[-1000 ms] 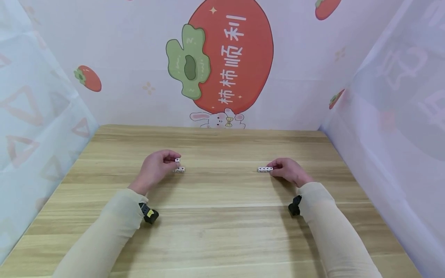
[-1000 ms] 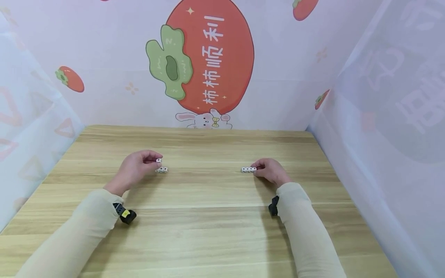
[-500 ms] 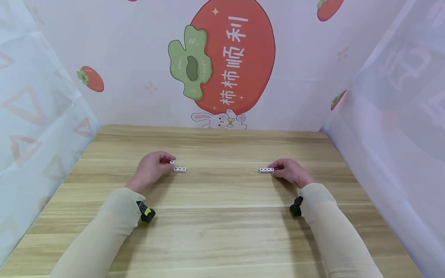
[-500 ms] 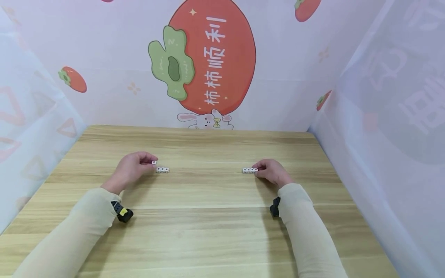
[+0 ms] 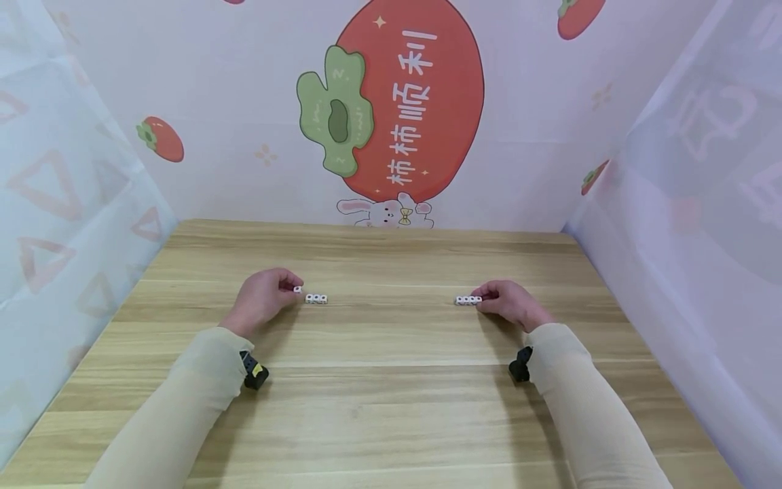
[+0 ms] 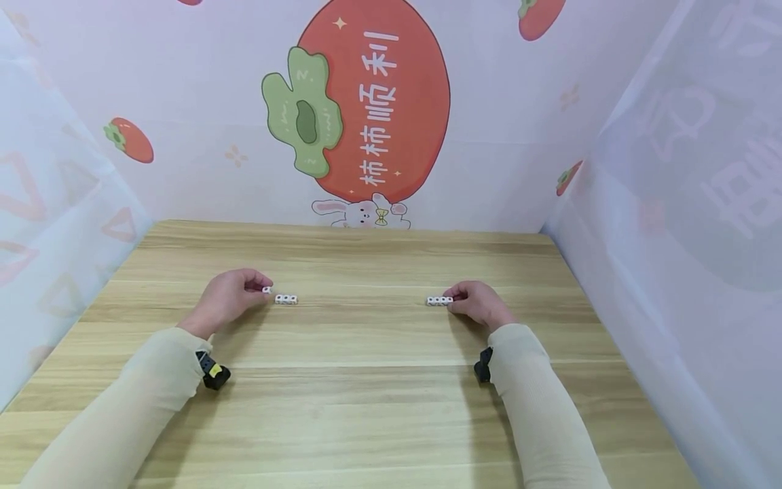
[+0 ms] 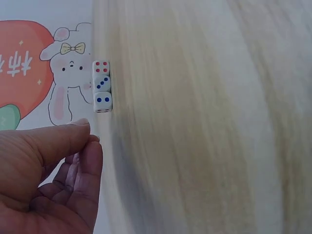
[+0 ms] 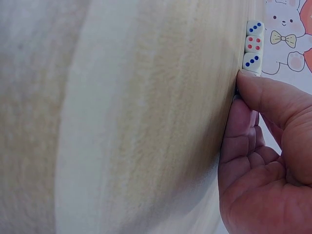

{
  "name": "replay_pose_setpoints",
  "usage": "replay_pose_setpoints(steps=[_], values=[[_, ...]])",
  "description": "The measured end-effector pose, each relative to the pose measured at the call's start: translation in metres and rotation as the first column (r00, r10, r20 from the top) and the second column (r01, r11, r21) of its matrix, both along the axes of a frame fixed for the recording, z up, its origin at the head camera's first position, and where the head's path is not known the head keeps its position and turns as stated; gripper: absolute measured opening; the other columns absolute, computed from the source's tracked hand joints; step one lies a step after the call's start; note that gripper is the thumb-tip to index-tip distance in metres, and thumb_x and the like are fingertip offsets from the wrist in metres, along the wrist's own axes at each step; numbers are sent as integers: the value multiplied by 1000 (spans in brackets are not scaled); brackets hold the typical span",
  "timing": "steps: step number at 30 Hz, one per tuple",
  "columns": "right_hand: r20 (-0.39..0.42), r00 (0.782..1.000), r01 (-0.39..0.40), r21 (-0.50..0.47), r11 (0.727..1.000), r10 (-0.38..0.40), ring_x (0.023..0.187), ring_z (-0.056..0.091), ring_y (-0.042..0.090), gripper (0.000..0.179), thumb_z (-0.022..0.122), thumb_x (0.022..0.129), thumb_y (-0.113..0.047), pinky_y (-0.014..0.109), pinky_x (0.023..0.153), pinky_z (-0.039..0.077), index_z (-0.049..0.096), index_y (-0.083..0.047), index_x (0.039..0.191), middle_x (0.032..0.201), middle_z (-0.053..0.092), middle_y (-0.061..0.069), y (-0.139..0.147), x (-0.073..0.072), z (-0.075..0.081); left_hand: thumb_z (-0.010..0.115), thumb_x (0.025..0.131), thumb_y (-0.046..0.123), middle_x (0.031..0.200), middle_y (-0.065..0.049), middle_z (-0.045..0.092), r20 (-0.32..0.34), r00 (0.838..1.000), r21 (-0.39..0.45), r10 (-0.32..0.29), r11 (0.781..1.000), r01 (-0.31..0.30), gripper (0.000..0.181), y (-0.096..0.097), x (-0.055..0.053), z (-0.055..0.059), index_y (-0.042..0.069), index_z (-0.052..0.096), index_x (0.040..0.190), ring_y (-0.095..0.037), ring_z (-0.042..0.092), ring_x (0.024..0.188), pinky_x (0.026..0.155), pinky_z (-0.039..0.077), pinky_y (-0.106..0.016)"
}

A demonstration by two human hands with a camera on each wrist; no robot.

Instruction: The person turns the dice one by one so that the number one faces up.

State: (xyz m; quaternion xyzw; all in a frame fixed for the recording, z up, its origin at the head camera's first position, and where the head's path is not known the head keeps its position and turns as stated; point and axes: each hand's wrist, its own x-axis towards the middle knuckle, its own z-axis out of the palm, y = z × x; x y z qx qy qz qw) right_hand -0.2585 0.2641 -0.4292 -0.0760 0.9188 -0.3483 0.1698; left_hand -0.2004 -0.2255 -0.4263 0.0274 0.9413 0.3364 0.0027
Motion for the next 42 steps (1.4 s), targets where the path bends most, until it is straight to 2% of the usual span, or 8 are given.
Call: replay_pose_setpoints(steps=[8,15,21,42], values=[[0,1000,0,3,1000,0,98,55,22,25,71,98,-12,36,89,43,72,-5,121,111,68,10,-2,1,1,78,91,12,103,-12,75,19,1000,-56,-13,998,14,19,-2,-4,-4,3,74,108,-28,68,97,93,50,-49],[3,1000,2,4,1000,-2,99,56,22,26,71,98,-12,36,90,43,72,-4,122,113,69,11,-3,2,3,77,89,9,97,-9,74,39,998,-79,-39,996,42,12,0,-6,-3,5,75,100,-25,66,91,88,49,-46],[-1,1000,-6,2,1000,6,98,56,22,27,72,97,-12,34,88,43,72,-5,122,112,69,10,-3,2,3,77,88,7,96,-8,74,60,996,-103,-60,992,66,12,2,-9,-5,6,75,100,-24,64,89,87,49,-45],[8,1000,12,7,1000,-13,99,55,23,25,71,98,-13,36,90,42,72,-7,123,113,68,9,-1,1,2,77,87,7,97,-7,72,78,995,-76,-55,995,61,15,2,-8,-7,8,76,102,-24,61,89,84,46,-40]])
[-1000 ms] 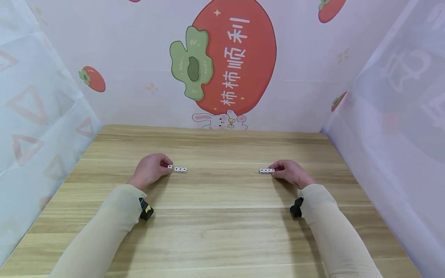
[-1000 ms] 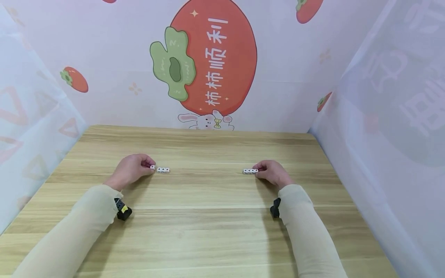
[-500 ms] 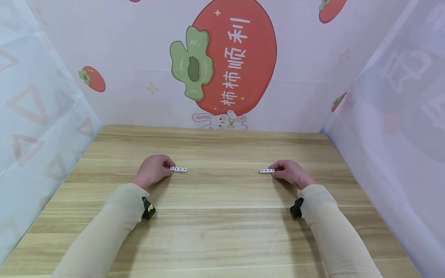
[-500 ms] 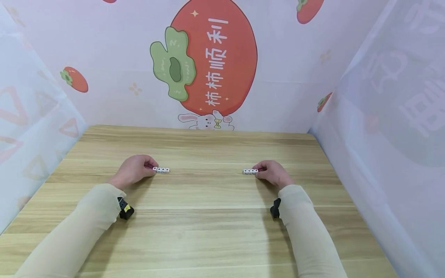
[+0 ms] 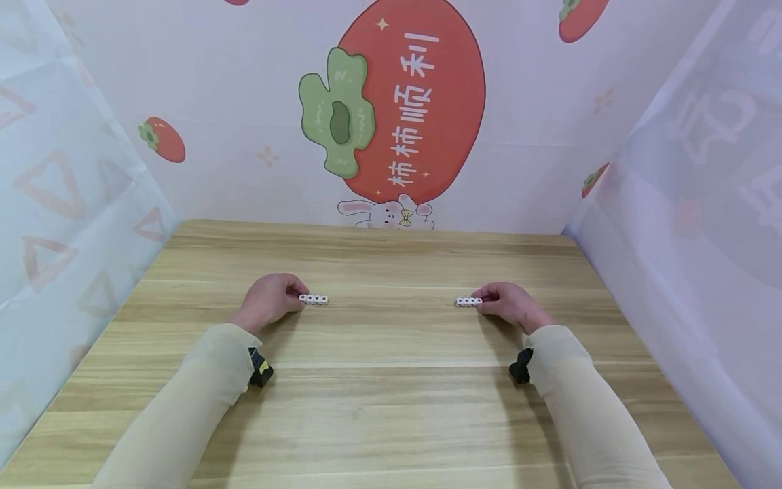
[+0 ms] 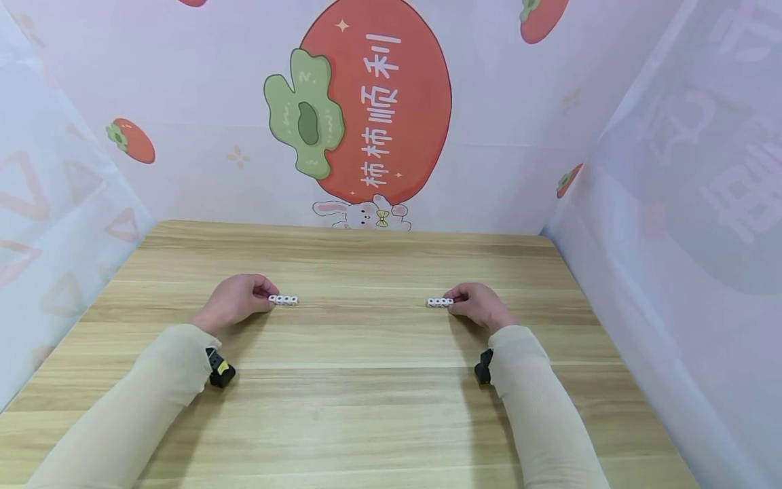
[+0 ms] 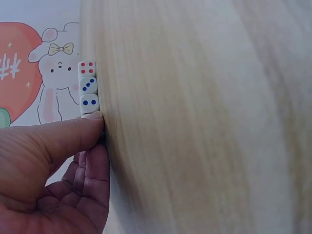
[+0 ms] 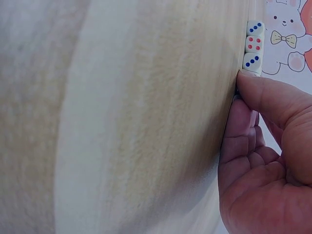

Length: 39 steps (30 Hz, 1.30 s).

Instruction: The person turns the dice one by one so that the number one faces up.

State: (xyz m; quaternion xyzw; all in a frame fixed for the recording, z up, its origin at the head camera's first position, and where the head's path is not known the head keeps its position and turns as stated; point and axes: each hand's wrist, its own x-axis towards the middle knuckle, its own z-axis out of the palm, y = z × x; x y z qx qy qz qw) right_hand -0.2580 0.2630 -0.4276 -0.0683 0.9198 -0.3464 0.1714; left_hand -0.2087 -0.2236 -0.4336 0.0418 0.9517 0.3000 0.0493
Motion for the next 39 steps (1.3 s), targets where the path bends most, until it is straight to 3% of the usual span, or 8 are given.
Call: replay_pose_setpoints(steps=[39], values=[[15,1000,7,-27,1000,-7,99,55,24,21,70,98,-9,36,90,42,72,-6,119,112,68,10,-2,2,0,77,89,11,96,-6,73,6,1000,9,-4,1000,4,17,0,0,-1,6,76,105,-22,62,87,82,47,-38]])
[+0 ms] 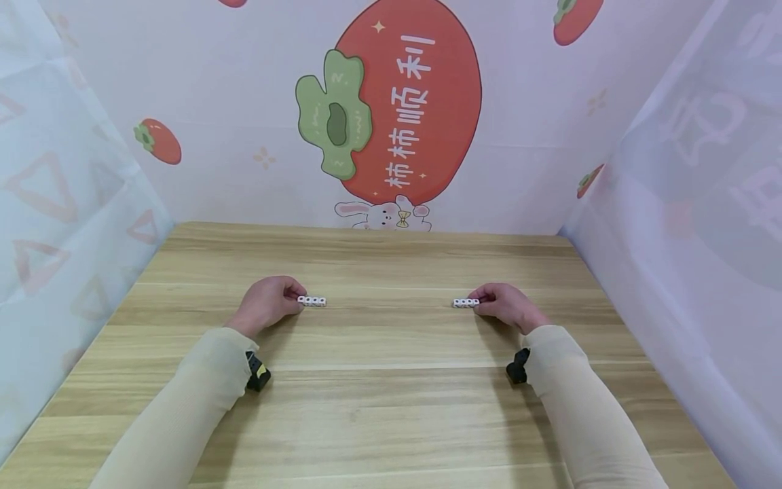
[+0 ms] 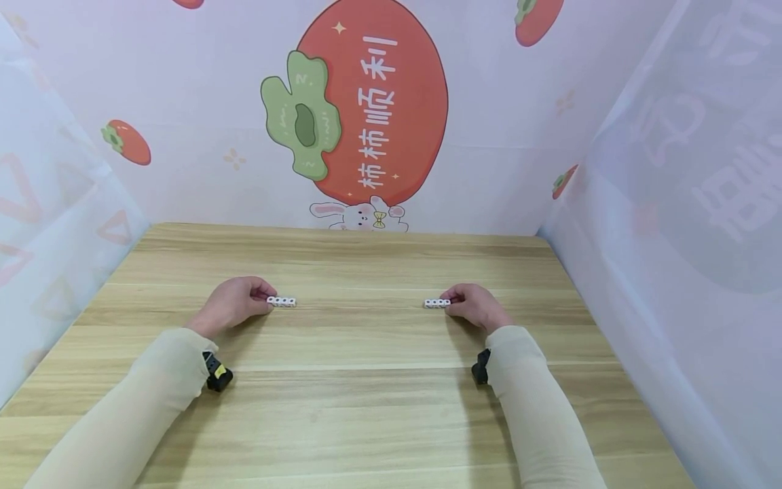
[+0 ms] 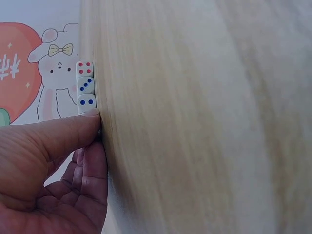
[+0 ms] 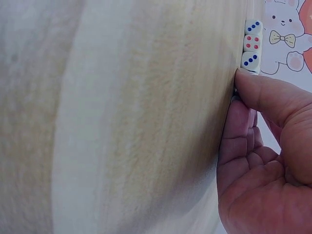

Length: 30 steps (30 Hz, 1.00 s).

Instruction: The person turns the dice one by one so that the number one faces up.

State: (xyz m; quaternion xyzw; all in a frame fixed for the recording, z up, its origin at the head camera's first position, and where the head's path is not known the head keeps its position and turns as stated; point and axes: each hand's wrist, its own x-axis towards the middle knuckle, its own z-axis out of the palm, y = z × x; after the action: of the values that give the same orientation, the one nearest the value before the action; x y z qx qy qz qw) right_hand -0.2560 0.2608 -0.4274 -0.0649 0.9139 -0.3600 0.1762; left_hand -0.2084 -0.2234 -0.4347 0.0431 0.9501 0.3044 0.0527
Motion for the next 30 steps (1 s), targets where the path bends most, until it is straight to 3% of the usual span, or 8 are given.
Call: replay_pose_setpoints(steps=[13,30], values=[[-14,1000,-8,4,1000,8,99,55,24,22,72,97,-11,36,91,42,73,-7,119,111,68,9,-2,-1,0,77,89,11,97,-6,73,7,1000,3,16,1000,-17,18,0,2,-1,7,76,107,-21,62,87,83,47,-39],[-15,1000,-9,-31,999,8,103,57,25,27,71,98,-10,39,95,43,71,-6,124,115,69,12,8,4,-2,77,89,11,99,-7,73,-3,1000,13,-14,1000,14,21,8,-2,1,6,75,109,-23,63,90,86,48,-41]])
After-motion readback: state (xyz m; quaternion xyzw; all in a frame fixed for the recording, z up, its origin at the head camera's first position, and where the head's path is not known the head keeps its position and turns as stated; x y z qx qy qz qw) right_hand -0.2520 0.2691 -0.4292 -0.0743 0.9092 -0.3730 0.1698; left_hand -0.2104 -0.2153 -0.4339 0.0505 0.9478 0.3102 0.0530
